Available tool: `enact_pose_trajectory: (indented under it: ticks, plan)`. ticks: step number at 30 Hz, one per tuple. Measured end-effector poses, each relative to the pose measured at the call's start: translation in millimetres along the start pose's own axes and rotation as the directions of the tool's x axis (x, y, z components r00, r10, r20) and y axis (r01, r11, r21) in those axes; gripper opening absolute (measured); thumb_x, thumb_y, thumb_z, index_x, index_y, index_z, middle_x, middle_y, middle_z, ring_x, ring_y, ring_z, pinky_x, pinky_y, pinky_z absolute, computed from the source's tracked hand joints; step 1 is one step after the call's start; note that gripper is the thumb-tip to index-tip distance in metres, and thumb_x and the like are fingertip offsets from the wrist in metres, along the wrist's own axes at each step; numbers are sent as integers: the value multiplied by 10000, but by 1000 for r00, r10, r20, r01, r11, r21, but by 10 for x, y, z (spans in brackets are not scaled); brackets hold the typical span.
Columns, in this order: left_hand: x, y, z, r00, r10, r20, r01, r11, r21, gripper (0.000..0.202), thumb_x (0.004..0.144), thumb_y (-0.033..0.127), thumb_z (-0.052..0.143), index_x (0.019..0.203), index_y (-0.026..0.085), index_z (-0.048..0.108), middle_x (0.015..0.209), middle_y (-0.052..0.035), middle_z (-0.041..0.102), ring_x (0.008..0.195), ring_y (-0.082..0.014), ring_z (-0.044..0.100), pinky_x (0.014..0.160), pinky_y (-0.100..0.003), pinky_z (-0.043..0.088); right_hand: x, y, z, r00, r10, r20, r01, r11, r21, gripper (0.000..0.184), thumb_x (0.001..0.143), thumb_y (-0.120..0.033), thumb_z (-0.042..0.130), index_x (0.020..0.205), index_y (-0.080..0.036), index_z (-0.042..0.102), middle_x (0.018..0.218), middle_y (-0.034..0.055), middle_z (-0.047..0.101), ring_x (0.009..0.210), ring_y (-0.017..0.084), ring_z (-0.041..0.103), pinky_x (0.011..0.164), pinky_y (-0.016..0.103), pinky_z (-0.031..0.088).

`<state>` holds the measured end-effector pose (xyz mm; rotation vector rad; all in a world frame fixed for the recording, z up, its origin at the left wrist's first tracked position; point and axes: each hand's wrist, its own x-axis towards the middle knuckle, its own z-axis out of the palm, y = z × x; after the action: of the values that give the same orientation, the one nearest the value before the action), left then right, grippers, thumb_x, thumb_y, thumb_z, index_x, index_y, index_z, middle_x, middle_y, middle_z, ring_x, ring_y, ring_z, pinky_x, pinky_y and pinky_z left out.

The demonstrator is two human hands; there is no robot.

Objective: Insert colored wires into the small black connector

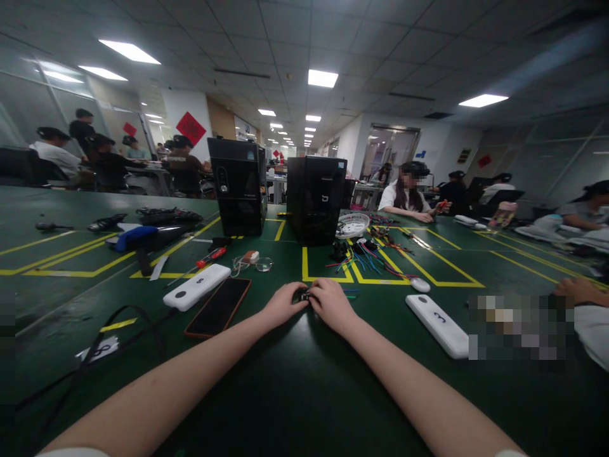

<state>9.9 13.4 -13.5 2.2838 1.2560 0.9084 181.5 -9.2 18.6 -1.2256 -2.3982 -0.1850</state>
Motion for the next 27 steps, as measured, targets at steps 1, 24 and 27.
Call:
enact_pose_trajectory:
  ticks: [1, 24, 27]
  plan:
    - [-1, 7, -4, 1000, 13, 5, -13, 1000, 1, 329, 750, 265, 601, 1066, 181, 566, 1086, -71, 609, 1015, -231, 556, 909, -360, 425, 1, -8, 19, 1000, -6, -14, 6, 1000, 6, 117, 805, -191, 546, 875, -171, 637, 938, 71, 555, 927, 191, 480, 820, 333, 373]
    - [17, 87, 9, 997, -5, 72, 3, 1000, 25, 327, 758, 255, 598, 1079, 219, 544, 1130, -49, 601, 1079, -240, 527, 1014, -462, 297, -60, 1, 165, 998, 50, -41, -47, 997, 65, 72, 844, -157, 461, 882, -162, 522, 919, 58, 525, 801, 151, 491, 732, 269, 399]
    - [6, 97, 2, 997, -16, 74, 14, 1000, 26, 332, 762, 267, 594, 1087, 221, 544, 1142, -52, 595, 1088, -242, 521, 1020, -475, 282, -55, -3, 143, 995, 95, -26, -93, 993, 72, 91, 862, -163, 425, 876, -162, 516, 896, 61, 534, 785, 155, 500, 717, 275, 398]
